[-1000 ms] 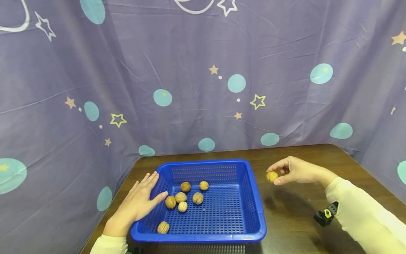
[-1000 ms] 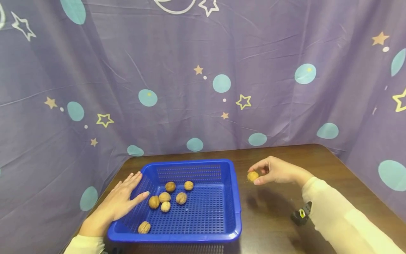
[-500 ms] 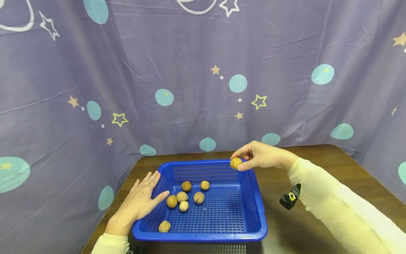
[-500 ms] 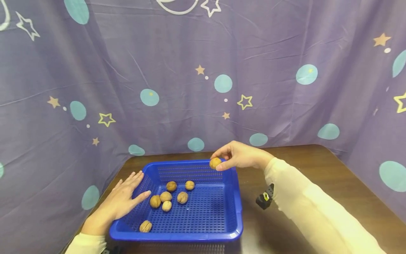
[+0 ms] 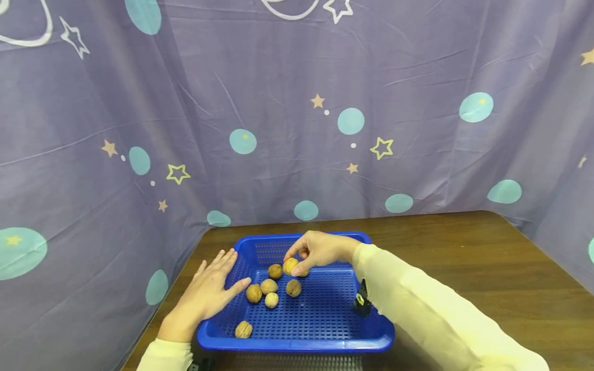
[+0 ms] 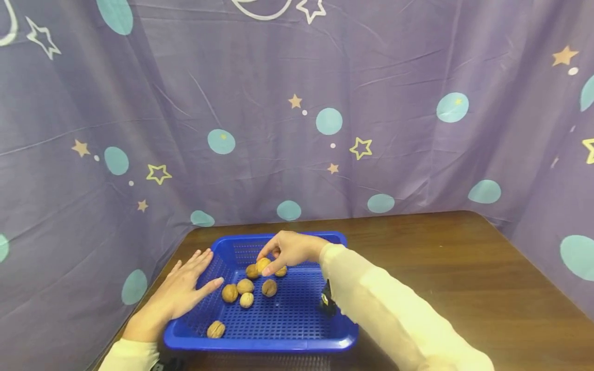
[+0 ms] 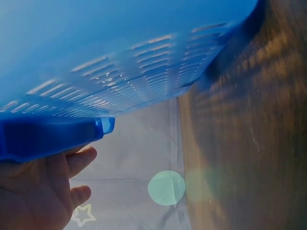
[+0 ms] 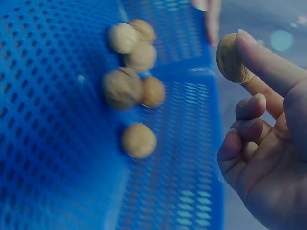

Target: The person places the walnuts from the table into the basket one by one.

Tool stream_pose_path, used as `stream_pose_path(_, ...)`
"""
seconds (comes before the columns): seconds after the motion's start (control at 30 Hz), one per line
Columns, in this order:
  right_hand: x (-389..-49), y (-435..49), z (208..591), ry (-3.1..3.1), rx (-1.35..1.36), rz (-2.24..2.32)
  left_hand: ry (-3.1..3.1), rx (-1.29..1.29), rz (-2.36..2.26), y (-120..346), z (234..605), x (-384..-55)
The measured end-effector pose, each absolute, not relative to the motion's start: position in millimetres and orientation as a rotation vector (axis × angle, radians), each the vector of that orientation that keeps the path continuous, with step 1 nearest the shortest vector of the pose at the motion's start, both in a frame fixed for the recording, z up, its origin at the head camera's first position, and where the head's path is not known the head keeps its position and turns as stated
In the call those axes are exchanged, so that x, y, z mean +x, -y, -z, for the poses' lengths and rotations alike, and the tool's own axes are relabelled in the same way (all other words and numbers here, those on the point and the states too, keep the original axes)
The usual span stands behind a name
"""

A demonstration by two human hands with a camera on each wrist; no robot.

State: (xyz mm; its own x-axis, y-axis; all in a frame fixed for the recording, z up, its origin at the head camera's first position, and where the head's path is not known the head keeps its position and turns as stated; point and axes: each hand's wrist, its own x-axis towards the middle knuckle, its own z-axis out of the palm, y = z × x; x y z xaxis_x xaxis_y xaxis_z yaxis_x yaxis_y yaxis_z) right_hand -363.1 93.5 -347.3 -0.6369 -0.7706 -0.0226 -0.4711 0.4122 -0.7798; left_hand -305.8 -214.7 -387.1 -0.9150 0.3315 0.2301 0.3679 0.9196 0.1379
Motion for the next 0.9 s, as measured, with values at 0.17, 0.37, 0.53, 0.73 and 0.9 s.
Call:
stream_pose_path(0.17, -361.5, -71.6, 369.1, -2.348, -0.995, 0.965, 2.876, -0.532, 0.272, 214.0, 388.3, -304.7)
stream_pose_path(0.37, -359.1, -63.3, 381.6, -2.395, -1.002, 0.847, 2.882, -0.542, 0.266, 213.5, 386.9, -304.7)
stream_pose_path(0.53, -356.9, -61.9, 386.0, -2.373, -0.976, 0.806, 2.879, -0.544, 0.256, 213.2, 386.3, -306.3)
stream_pose_path(0.73, -355.6, -62.6, 388.7, -2.384, -0.981, 0.805, 2.891, -0.546, 0.268, 213.1, 387.1, -306.1)
stream_pose_path(0.9, -357.6, -64.6, 385.1, -2.396, -0.983, 0.872, 2.895, -0.544, 0.271, 212.2, 386.8, -305.9)
